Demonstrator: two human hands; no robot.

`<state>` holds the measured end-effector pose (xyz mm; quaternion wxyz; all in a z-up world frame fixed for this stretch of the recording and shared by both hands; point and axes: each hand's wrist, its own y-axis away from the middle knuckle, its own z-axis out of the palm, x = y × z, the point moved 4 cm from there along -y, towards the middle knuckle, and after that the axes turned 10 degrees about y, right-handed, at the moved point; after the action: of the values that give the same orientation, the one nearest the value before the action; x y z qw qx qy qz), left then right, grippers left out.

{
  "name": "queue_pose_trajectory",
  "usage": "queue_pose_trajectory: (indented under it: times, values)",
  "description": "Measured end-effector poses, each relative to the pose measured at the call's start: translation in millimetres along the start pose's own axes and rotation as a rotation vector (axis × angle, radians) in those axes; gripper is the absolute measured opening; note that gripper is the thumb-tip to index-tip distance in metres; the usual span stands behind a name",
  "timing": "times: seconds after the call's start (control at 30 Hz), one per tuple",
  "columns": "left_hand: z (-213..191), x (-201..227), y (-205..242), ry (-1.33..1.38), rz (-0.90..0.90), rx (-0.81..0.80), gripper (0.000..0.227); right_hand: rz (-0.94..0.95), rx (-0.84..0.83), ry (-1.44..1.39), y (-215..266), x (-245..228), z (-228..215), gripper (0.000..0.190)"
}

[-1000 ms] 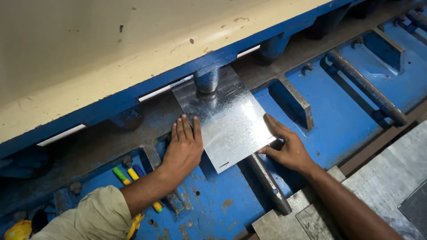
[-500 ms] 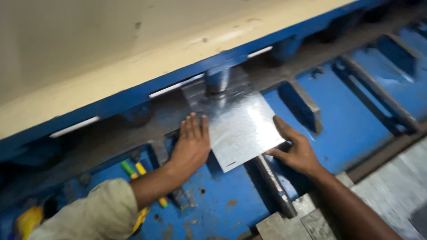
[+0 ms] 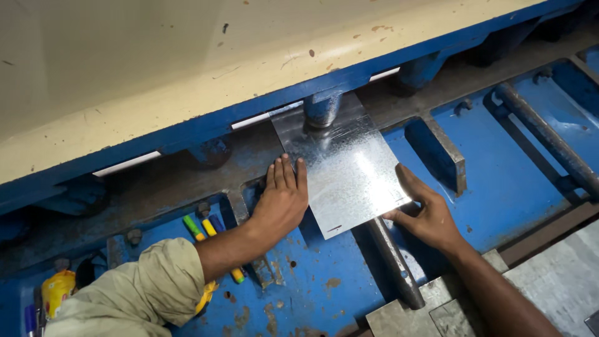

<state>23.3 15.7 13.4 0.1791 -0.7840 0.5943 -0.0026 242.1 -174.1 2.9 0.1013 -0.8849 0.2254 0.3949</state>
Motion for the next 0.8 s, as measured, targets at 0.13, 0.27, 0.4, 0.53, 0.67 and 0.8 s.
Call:
queue_pose_trajectory:
  times: [0.13,0.27,0.4,0.53,0.67,0.8]
  values:
    - [-1.4,-0.4,-0.6,-0.01,0.007,-0.011,0.059,-0.038,0.008,0.074,-0.9,-0.4,0.0,0.103]
    - [-3.2,1.1,-0.5,-0.034,0.009,-0.007,0.059,-0.025,0.003,0.089,-1.4,4.0,1.0,0.103]
    - [-7.2,0.3,-1.7,-0.06,0.012,-0.022,0.059,-0.103,0.016,0.047,0.1,4.7,0.0,0.103]
    - [-12.2,8.0,3.8,-0.097,-0.026,0.005,0.055,-0.067,0.007,0.04,-0.3,3.6,0.0,0.104]
    - [-11.7,16.5,8.5,-0.168,0.019,-0.003,0.053,-0.077,0.005,0.082,-0.4,3.2,-0.9,0.104]
    - [-13.1,16.2,8.2,-0.167,0.038,0.0,0.053,-0.084,0.009,0.05,0.1,0.6,-1.5,0.102]
